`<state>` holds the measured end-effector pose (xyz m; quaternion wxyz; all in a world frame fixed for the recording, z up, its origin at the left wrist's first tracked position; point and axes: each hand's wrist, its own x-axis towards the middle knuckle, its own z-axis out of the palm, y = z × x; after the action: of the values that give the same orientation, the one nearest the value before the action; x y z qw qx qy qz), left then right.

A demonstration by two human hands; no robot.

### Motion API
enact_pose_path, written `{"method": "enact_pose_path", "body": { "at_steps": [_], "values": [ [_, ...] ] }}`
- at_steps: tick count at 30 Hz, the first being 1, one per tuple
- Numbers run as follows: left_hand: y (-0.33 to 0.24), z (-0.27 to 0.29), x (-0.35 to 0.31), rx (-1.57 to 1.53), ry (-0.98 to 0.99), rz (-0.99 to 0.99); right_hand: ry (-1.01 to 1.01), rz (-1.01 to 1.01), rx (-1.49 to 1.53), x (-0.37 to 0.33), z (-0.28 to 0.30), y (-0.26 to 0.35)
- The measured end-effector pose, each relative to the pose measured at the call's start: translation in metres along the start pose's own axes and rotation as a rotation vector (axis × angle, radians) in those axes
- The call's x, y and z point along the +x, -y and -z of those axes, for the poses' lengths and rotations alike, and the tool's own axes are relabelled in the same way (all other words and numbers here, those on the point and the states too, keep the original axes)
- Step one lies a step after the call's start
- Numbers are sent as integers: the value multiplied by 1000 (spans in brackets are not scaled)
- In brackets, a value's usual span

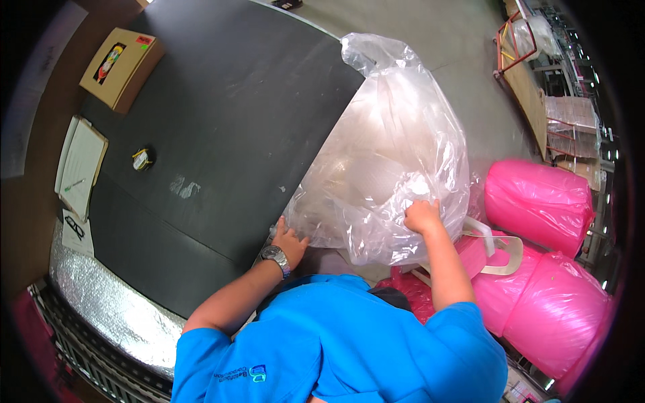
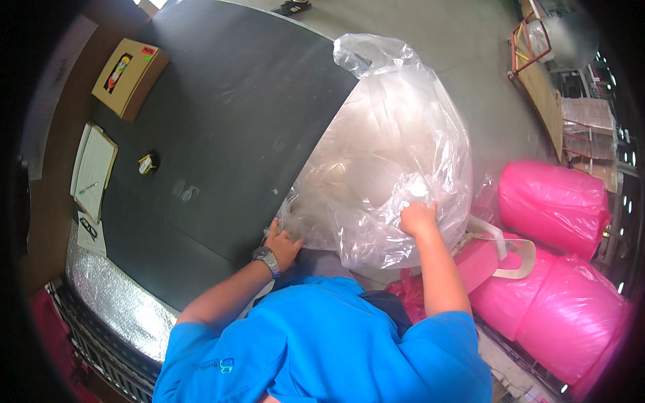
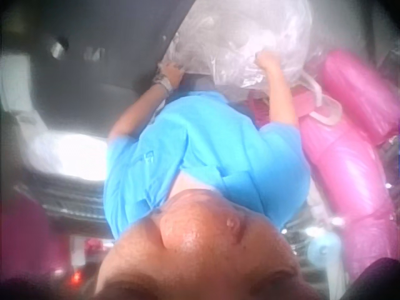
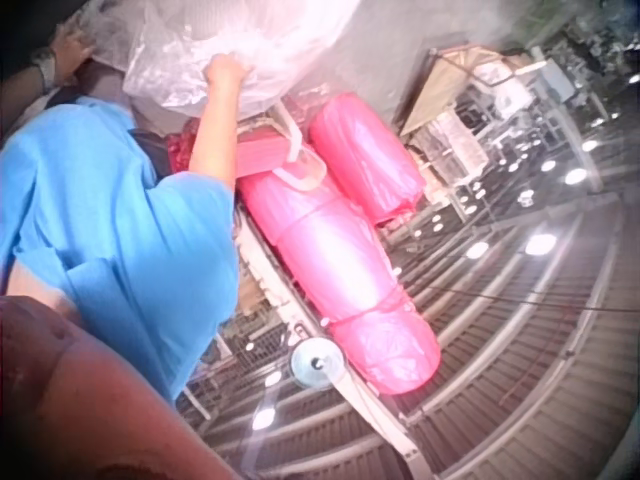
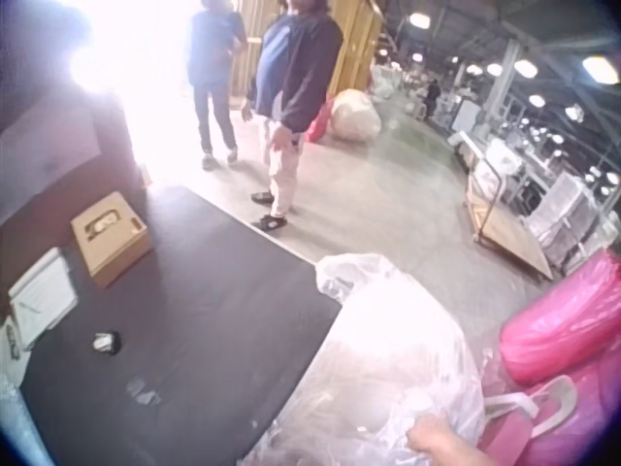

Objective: The person tears sheets of bubble wrap from a large roll and stacks them on a work table. They then use a tape measure to measure the dimensions of the stacked sheets and a utility knife to cut the stack into smaller, uniform pieces. Finally, the person places the cut pieces into a large plastic bag.

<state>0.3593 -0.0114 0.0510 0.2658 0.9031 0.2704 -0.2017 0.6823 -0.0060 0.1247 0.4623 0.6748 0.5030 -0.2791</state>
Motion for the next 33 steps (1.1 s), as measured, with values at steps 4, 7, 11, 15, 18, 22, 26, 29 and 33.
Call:
{"method": "enact_pose_path", "body": {
  "at_steps": [4,7,11,15,18,22,26,29,33],
  "values": [
    [0,2,-17,60,-25,23,-352,404,332,16,14,49],
    [-4,-8,-41,-14,-174,87,-571,639,828,69,-29,123],
    [-17,-54,-67,-96,-416,196,353,856,204,51,-54,167],
    [-40,-57,-124,-580,-502,426,475,886,-24,14,-37,163],
    [-61,-91,-171,-816,-621,644,191,875,-206,-21,17,170],
    [-95,-142,-229,-1110,-812,872,-284,1031,138,-71,58,205],
    [-159,-166,-278,-1606,-961,981,-356,1199,282,-89,49,257],
    [-221,-200,-287,-1782,-1308,869,-269,1254,-35,-106,14,285],
    [-263,-226,-279,-1528,-1609,826,-58,1252,-269,-142,-33,297]
  ]
}}
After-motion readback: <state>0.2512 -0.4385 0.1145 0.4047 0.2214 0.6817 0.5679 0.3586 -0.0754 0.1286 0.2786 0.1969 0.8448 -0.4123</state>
